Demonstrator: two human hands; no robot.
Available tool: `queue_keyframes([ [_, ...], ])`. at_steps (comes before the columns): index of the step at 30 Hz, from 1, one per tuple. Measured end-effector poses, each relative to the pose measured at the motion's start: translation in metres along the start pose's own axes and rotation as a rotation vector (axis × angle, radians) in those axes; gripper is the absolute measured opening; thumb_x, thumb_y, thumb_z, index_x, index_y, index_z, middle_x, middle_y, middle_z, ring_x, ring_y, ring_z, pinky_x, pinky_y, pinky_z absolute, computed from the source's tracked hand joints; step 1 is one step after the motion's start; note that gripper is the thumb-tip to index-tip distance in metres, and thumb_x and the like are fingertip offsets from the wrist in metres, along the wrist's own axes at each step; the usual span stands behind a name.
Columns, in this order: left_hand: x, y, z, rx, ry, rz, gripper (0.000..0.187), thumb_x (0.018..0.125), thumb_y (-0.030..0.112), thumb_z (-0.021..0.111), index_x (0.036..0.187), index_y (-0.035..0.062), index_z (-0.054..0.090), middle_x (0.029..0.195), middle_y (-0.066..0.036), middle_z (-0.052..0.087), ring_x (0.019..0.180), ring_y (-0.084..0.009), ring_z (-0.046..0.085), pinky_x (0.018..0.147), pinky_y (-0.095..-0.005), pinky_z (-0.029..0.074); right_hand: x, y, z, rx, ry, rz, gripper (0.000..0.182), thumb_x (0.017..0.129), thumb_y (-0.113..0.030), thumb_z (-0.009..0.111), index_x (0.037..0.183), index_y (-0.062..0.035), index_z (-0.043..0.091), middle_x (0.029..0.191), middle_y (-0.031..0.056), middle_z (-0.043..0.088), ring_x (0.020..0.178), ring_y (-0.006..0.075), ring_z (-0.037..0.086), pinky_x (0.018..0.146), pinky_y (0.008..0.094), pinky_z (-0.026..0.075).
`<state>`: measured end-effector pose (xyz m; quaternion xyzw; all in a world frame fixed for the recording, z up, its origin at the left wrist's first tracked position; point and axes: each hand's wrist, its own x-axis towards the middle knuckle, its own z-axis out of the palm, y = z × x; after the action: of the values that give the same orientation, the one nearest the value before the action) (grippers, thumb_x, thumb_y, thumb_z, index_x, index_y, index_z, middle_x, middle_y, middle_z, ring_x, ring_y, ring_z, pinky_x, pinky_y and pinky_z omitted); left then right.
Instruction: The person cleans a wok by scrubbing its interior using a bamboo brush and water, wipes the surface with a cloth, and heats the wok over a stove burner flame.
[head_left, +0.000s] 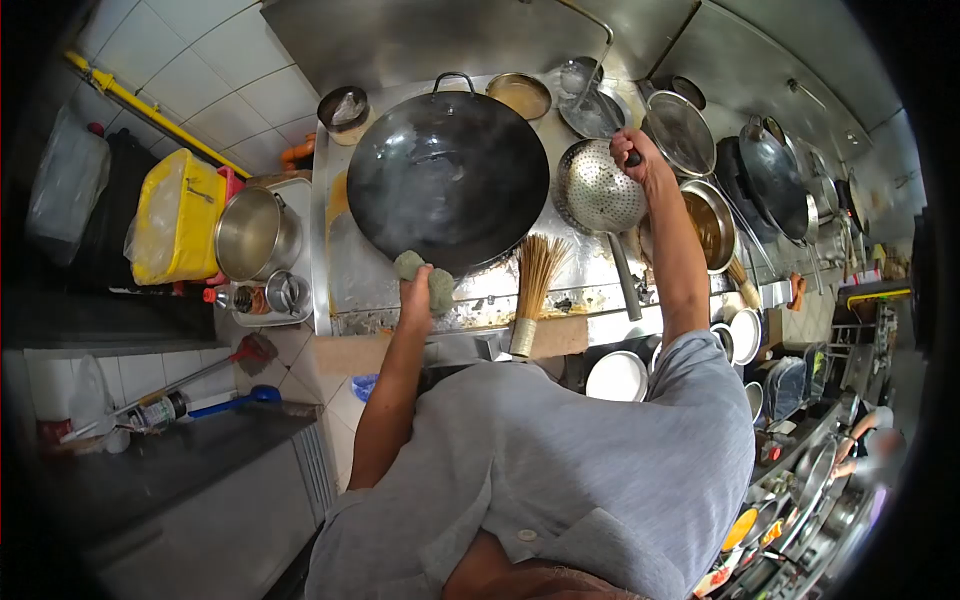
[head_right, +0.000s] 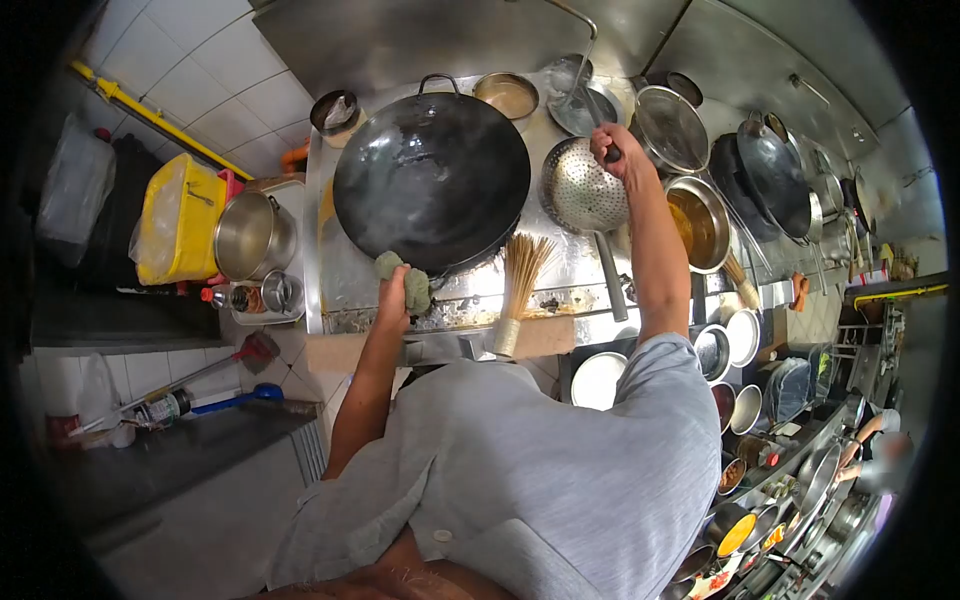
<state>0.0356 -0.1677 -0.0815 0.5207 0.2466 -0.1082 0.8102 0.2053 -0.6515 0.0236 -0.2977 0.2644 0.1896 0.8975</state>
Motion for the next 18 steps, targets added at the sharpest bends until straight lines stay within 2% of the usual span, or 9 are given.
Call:
queue_keyframes([
  [2,0.0,0.002,0.0,0.005,0.04,-0.05,0.019,0.088,0.02,0.062,0.103,0.0097,0.058,0.092,-0.002,0.059,0.082,-0.016,0.062,0.07,-0.0333,0.053,-0.002,0.006,-0.002,-0.608,0.19,-0.188,0.023,0.092,-0.012,0.046,0.069,-0.0136,0.048,0.054,-0.0054,0.044,0.041,0.0044,0.041,0.036,0.0199,0.036],
  [6,0.001,0.002,-0.001,0.005,-0.001,-0.019,0.015,0.088,0.02,0.062,0.099,0.0099,0.058,0.088,-0.002,0.06,0.078,-0.0158,0.063,0.068,-0.0327,0.053,-0.001,0.025,-0.012,-0.954,0.391,-0.343,0.019,0.088,-0.012,0.052,0.071,-0.0063,0.055,0.054,0.0016,0.048,0.04,0.0128,0.045,0.038,0.028,0.039],
  [8,0.002,0.003,-0.003,-0.048,-0.048,-0.129,0.012,0.088,0.02,0.061,0.094,0.01,0.059,0.083,-0.002,0.06,0.073,-0.0161,0.063,0.064,-0.0325,0.053,0.004,0.033,-0.02,-1.051,0.464,-0.332,0.02,0.087,-0.012,0.051,0.068,-0.0064,0.054,0.052,0.0025,0.047,0.039,0.0145,0.045,0.038,0.0294,0.039],
  [11,-0.002,0.0,0.0,-0.069,-0.064,-0.095,0.013,0.088,0.021,0.061,0.092,0.0086,0.06,0.081,-0.003,0.062,0.071,-0.0167,0.064,0.062,-0.0328,0.053,0.009,0.037,-0.022,-1.149,0.561,-0.272,0.024,0.086,-0.012,0.051,0.062,-0.0075,0.051,0.05,0.0034,0.046,0.038,0.0164,0.044,0.038,0.0299,0.04],
  [13,-0.003,0.0,0.002,-0.07,-0.051,-0.107,0.013,0.089,0.021,0.061,0.094,0.0086,0.061,0.083,-0.003,0.063,0.072,-0.017,0.065,0.064,-0.0325,0.054,0.017,0.036,-0.038,-0.786,0.474,-0.175,0.022,0.082,-0.004,0.049,0.061,-0.0088,0.047,0.051,0.0046,0.046,0.038,0.0185,0.045,0.038,0.032,0.043],
  [14,-0.004,0.0,0.002,-0.065,-0.051,-0.122,0.014,0.089,0.021,0.061,0.095,0.0086,0.062,0.084,-0.003,0.064,0.073,-0.0172,0.066,0.065,-0.0322,0.054,0.034,0.023,-0.069,-0.594,0.254,-0.093,0.022,0.084,-0.005,0.047,0.063,-0.0098,0.045,0.051,0.002,0.044,0.039,0.0147,0.046,0.037,0.0278,0.043],
  [15,-0.004,-0.001,0.003,-0.07,-0.045,-0.124,0.014,0.089,0.021,0.061,0.095,0.0086,0.062,0.084,-0.003,0.064,0.073,-0.0172,0.066,0.065,-0.0322,0.054,0.032,0.02,-0.069,-0.599,0.253,-0.087,0.022,0.084,-0.005,0.047,0.063,-0.0098,0.045,0.051,0.002,0.044,0.039,0.0147,0.046,0.037,0.0278,0.043],
  [17,-0.004,0.001,0.005,-0.02,-0.04,-0.15,0.016,0.089,0.023,0.061,0.097,0.0084,0.062,0.086,-0.003,0.065,0.073,-0.0173,0.066,0.064,-0.0326,0.054,0.03,0.012,-0.067,0.445,-0.086,0.115,0.023,0.088,-0.01,0.043,0.065,-0.0095,0.043,0.053,-0.0016,0.042,0.041,0.0091,0.044,0.041,0.0236,0.044],
  [18,-0.003,-0.001,0.003,-0.02,-0.038,-0.149,0.016,0.089,0.023,0.061,0.097,0.0084,0.062,0.086,-0.003,0.065,0.073,-0.0173,0.066,0.064,-0.0326,0.054,0.024,0.014,-0.062,0.591,-0.155,0.098,0.022,0.09,-0.01,0.041,0.068,-0.0074,0.042,0.056,-0.002,0.043,0.042,0.0078,0.044,0.044,0.0233,0.046],
])
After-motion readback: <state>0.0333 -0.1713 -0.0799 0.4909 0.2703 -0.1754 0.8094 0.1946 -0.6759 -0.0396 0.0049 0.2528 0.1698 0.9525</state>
